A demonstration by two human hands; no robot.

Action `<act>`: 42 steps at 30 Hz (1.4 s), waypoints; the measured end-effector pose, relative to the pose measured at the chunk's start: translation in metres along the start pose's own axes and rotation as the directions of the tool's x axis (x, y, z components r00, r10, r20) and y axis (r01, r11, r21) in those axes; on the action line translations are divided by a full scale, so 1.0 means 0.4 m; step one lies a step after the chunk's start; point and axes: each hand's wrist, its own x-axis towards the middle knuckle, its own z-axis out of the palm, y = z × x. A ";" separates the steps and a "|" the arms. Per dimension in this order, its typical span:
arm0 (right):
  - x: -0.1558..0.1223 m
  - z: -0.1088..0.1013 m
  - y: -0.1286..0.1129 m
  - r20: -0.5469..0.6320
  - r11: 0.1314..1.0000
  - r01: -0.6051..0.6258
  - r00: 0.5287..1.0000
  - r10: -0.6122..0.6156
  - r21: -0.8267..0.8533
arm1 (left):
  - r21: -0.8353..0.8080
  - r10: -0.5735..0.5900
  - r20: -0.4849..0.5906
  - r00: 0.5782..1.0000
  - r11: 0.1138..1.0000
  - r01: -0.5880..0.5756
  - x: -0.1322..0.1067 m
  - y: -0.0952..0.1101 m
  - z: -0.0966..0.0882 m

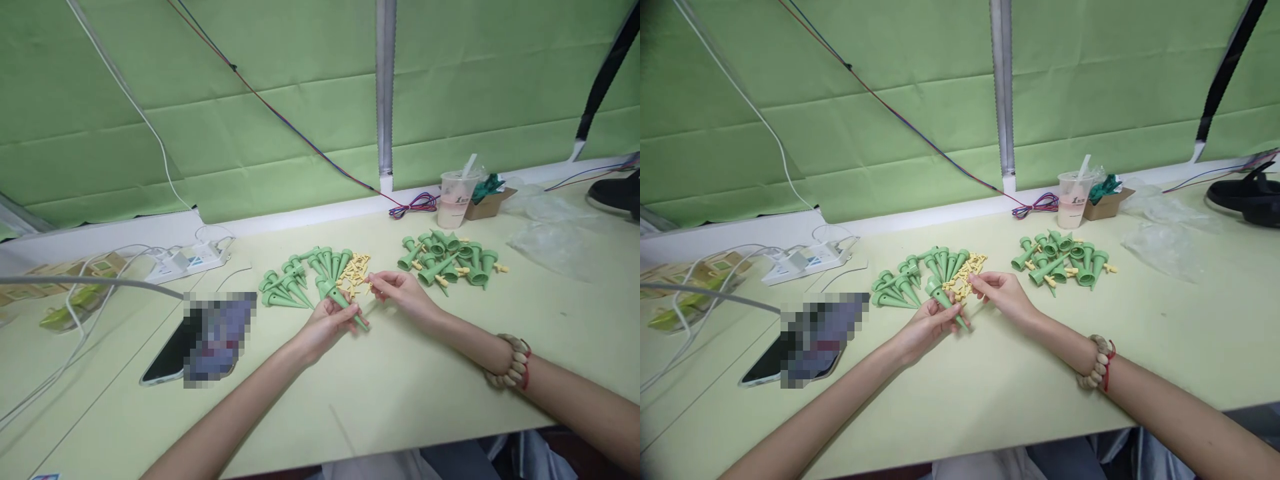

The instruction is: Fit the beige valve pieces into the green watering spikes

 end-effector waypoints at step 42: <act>-0.004 0.006 0.031 -0.011 0.994 -0.099 0.995 0.100 0.039 | 0.073 -0.079 0.102 0.992 0.995 0.072 0.001 -0.001 -0.011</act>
